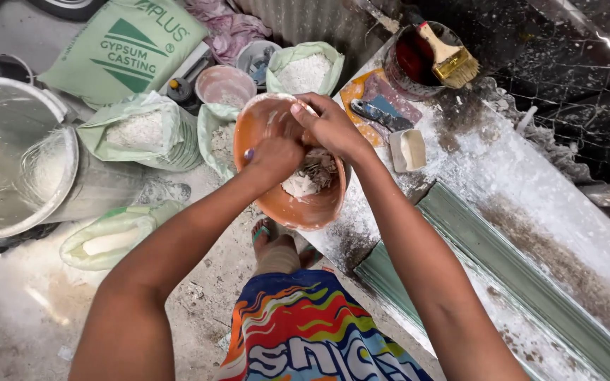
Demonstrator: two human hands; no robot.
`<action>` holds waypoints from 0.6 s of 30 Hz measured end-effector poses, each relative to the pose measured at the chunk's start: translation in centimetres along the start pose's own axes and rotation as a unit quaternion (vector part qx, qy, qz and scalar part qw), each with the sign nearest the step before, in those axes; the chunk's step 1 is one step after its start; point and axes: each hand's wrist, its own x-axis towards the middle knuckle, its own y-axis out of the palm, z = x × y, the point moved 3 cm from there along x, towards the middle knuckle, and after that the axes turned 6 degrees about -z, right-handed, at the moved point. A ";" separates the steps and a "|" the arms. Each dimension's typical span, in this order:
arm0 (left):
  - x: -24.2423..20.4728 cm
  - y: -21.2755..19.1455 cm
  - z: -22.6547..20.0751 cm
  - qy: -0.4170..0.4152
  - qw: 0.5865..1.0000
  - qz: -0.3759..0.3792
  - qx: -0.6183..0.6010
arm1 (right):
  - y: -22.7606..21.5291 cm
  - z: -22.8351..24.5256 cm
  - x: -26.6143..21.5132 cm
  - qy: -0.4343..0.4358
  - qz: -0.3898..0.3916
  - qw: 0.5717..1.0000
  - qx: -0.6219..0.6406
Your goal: The person scoops white powder from a bag into an orange bucket and mixes it with a tool. They then pour a dark liquid from a can into the bucket and continue mixing the contents. Finally, the person carries the bucket across the room.
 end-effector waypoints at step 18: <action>-1.4 -0.1 4.3 -0.010 0.975 0.153 -0.158 | 0.8 1.5 2.0 0.070 -0.085 0.992 -0.057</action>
